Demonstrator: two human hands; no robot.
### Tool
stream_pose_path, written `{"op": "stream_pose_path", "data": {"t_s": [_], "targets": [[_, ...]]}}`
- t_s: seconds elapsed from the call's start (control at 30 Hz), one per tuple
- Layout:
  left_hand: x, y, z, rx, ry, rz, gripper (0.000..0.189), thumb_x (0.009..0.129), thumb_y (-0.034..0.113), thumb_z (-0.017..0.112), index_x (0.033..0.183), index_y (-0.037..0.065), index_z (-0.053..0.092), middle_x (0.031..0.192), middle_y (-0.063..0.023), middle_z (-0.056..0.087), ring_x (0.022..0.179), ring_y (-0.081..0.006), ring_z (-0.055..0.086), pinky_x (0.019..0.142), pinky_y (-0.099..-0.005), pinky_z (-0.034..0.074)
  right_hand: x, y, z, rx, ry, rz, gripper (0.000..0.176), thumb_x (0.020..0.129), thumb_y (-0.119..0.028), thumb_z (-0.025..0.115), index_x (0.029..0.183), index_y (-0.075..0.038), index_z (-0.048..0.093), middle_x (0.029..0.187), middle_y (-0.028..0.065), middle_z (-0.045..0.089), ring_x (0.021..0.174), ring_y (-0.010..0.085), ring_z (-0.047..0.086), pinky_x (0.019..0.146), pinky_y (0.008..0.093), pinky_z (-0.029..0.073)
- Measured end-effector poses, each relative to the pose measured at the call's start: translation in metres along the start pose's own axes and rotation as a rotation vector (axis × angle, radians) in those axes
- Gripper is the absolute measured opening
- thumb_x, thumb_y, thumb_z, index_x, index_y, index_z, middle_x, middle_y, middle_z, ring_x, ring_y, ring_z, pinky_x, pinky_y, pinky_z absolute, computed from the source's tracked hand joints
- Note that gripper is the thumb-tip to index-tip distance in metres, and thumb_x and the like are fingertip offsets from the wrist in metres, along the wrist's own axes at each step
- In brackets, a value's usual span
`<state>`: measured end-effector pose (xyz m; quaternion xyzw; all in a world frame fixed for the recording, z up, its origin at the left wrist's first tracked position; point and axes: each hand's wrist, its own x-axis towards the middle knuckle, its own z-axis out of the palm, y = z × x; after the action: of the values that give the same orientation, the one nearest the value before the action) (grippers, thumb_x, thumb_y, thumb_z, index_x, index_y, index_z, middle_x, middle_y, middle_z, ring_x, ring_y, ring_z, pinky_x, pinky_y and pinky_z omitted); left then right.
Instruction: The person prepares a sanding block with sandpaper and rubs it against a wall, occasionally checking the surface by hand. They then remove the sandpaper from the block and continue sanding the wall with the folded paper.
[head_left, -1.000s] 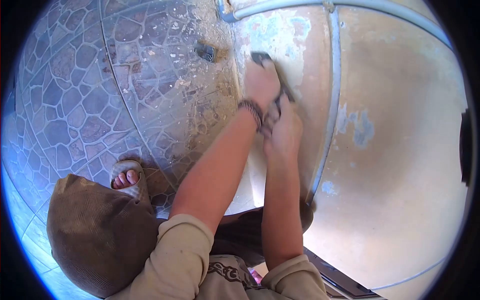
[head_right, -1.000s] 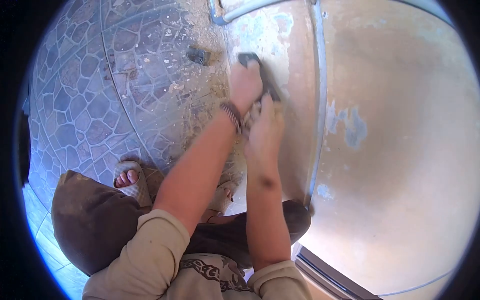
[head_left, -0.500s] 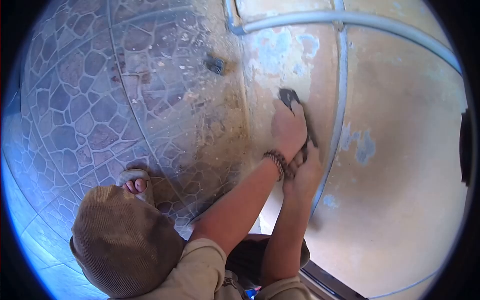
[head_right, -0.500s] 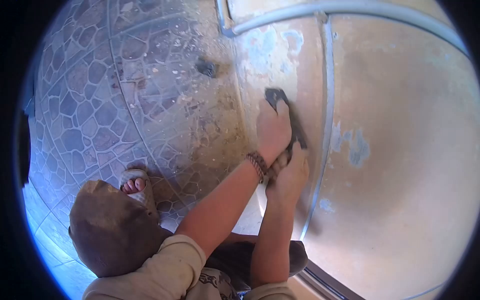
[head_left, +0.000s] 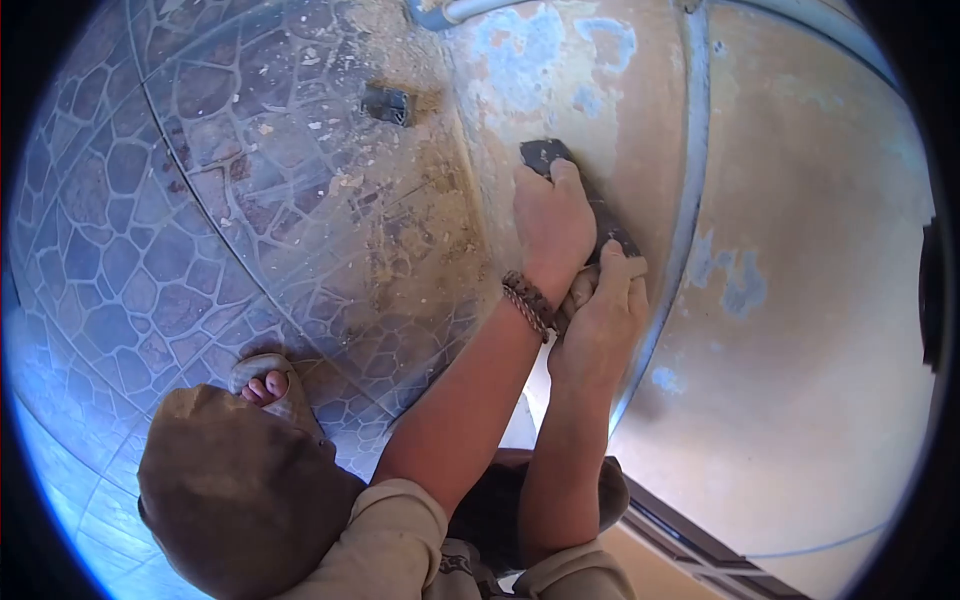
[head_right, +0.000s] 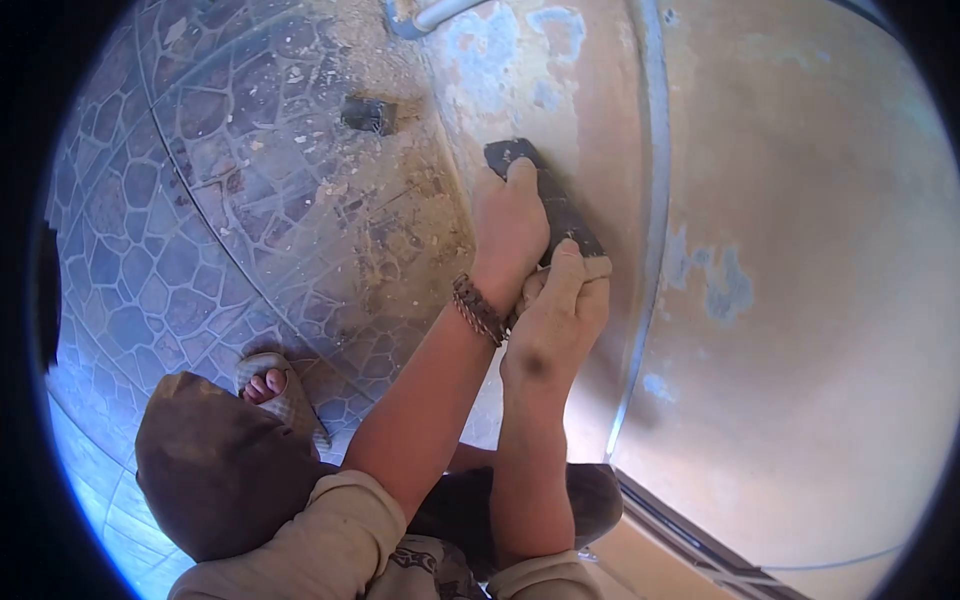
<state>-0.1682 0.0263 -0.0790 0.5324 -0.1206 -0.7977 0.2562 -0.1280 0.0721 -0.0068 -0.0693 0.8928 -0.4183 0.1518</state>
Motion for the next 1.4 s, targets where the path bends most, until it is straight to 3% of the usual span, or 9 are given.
{"op": "stream_pose_path", "data": {"t_s": [0.4,0.47,0.53,0.7,0.9,1.0,1.03,1.13,1.4], "targets": [[0.025,-0.033,-0.010,-0.147,0.017,-0.005,0.040,0.092,0.031,0.045,0.100,-0.007,0.052,0.090,-0.0275,0.062,0.087,-0.0412,0.061,0.078,-0.0463,0.045,0.002,0.005,-0.002,-0.267,-0.178,0.128,0.029,0.095,-0.030,0.054,0.076,-0.008,0.050,0.055,-0.0037,0.041,0.042,0.0052,0.036,0.037,0.0236,0.027],[0.006,-0.034,-0.002,-0.145,0.086,0.028,0.039,0.094,0.031,0.045,0.099,-0.007,0.051,0.089,-0.0274,0.062,0.087,-0.0412,0.061,0.077,-0.0466,0.046,-0.006,-0.010,-0.040,-0.851,-0.325,-0.017,0.028,0.093,-0.028,0.057,0.088,-0.001,0.059,0.058,-0.0010,0.049,0.045,0.0066,0.042,0.041,0.0237,0.033],[-0.010,-0.036,0.011,-0.117,0.170,-0.015,0.038,0.095,0.032,0.045,0.100,-0.005,0.050,0.090,-0.0278,0.062,0.087,-0.0427,0.060,0.077,-0.0477,0.045,-0.030,-0.058,-0.061,-1.000,-0.414,0.080,0.034,0.088,-0.028,0.063,0.090,0.006,0.064,0.069,0.0060,0.061,0.058,0.0101,0.055,0.048,0.0253,0.041],[-0.012,-0.025,0.014,0.040,0.256,0.104,0.035,0.097,0.033,0.043,0.102,-0.002,0.047,0.087,-0.0291,0.062,0.084,-0.0466,0.059,0.075,-0.0511,0.044,-0.062,-0.100,-0.087,-0.724,-0.205,-0.296,0.025,0.089,-0.018,0.062,0.102,0.004,0.062,0.065,0.0027,0.056,0.058,0.0068,0.051,0.047,0.0229,0.040],[-0.004,-0.037,-0.004,0.235,0.190,0.285,0.035,0.098,0.034,0.040,0.108,0.000,0.042,0.084,-0.0292,0.062,0.081,-0.0480,0.059,0.073,-0.0529,0.044,-0.050,-0.074,-0.122,-0.644,-0.487,-0.414,0.024,0.088,-0.012,0.064,0.107,0.003,0.061,0.065,-0.0015,0.049,0.058,0.0056,0.045,0.049,0.0195,0.039],[-0.011,-0.051,0.008,0.301,0.191,0.346,0.036,0.099,0.034,0.040,0.110,0.000,0.040,0.086,-0.0301,0.062,0.083,-0.0490,0.058,0.073,-0.0535,0.044,-0.037,-0.066,-0.148,-0.525,-0.431,-0.305,0.036,0.089,-0.028,0.065,0.111,0.000,0.059,0.068,-0.0016,0.050,0.059,0.0056,0.047,0.052,0.0194,0.036],[-0.013,-0.052,0.011,0.307,0.198,0.376,0.036,0.099,0.034,0.040,0.109,0.000,0.041,0.088,-0.0309,0.061,0.085,-0.0497,0.058,0.073,-0.0535,0.043,-0.031,-0.062,-0.156,-0.468,-0.416,-0.332,0.029,0.087,-0.013,0.065,0.110,0.004,0.059,0.067,0.0006,0.050,0.061,0.0065,0.044,0.052,0.0205,0.040],[-0.009,-0.059,0.013,0.328,0.230,0.435,0.037,0.098,0.034,0.042,0.109,-0.001,0.043,0.090,-0.0319,0.061,0.086,-0.0502,0.057,0.074,-0.0532,0.044,-0.013,-0.050,-0.179,-0.365,-0.471,-0.512,0.032,0.087,-0.013,0.065,0.112,0.004,0.058,0.071,0.0015,0.051,0.062,0.0072,0.044,0.055,0.0213,0.041],[0.104,0.007,-0.012,0.532,0.435,0.673,0.041,0.097,0.036,0.041,0.105,-0.004,0.047,0.095,-0.0343,0.060,0.089,-0.0500,0.058,0.077,-0.0537,0.047,0.011,-0.020,-0.209,-0.180,-0.333,-0.659,0.055,0.082,-0.036,0.069,0.113,0.008,0.055,0.065,0.0018,0.047,0.059,0.0075,0.042,0.053,0.0199,0.028]]}}
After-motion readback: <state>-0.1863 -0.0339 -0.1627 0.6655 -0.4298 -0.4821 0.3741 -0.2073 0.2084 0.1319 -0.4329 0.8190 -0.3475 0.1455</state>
